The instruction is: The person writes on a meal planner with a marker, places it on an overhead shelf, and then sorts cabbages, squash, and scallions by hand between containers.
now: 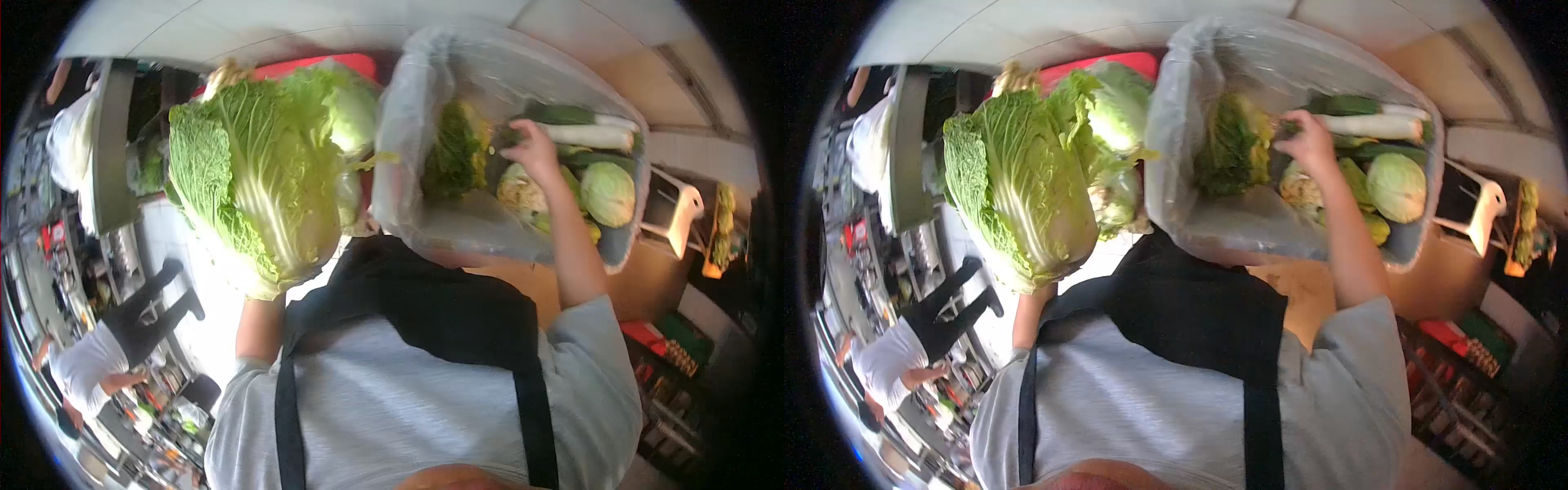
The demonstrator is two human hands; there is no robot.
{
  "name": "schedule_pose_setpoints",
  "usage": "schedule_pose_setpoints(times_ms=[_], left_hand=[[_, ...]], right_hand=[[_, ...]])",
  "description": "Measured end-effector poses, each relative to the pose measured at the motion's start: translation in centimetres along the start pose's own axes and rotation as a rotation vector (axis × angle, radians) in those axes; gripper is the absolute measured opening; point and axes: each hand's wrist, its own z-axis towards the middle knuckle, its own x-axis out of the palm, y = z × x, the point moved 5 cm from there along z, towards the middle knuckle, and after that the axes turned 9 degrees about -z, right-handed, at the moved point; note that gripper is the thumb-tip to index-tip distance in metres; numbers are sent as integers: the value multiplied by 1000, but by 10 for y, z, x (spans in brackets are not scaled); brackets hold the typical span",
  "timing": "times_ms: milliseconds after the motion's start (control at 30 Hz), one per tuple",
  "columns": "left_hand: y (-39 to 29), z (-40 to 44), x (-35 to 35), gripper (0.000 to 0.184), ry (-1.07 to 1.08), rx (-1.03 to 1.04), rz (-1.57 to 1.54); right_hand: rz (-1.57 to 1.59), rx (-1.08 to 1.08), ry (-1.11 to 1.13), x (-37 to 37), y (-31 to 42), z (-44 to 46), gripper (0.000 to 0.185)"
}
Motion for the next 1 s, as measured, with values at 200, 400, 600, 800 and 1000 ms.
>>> schedule_pose_setpoints(times_ms=[200, 400, 600, 800, 1000], left_hand=[[-54, -8, -37, 58, -31, 171, -52], [-111, 57, -21, 55, 144, 310, 125], [-190, 133, 32, 71, -113, 461, 1199], [-177, 156, 45, 62, -305, 539, 1649], [-153, 162, 14, 69, -183, 580, 1622]], right_hand=[[377, -234, 172, 28, 170, -55, 30], [701, -364, 838, 226, 350, -63, 85], [1125, 264, 854, 311, 382, -38, 94], [1116, 231, 706, 356, 401, -6, 91], [911, -237, 506, 183, 379, 22, 44]])
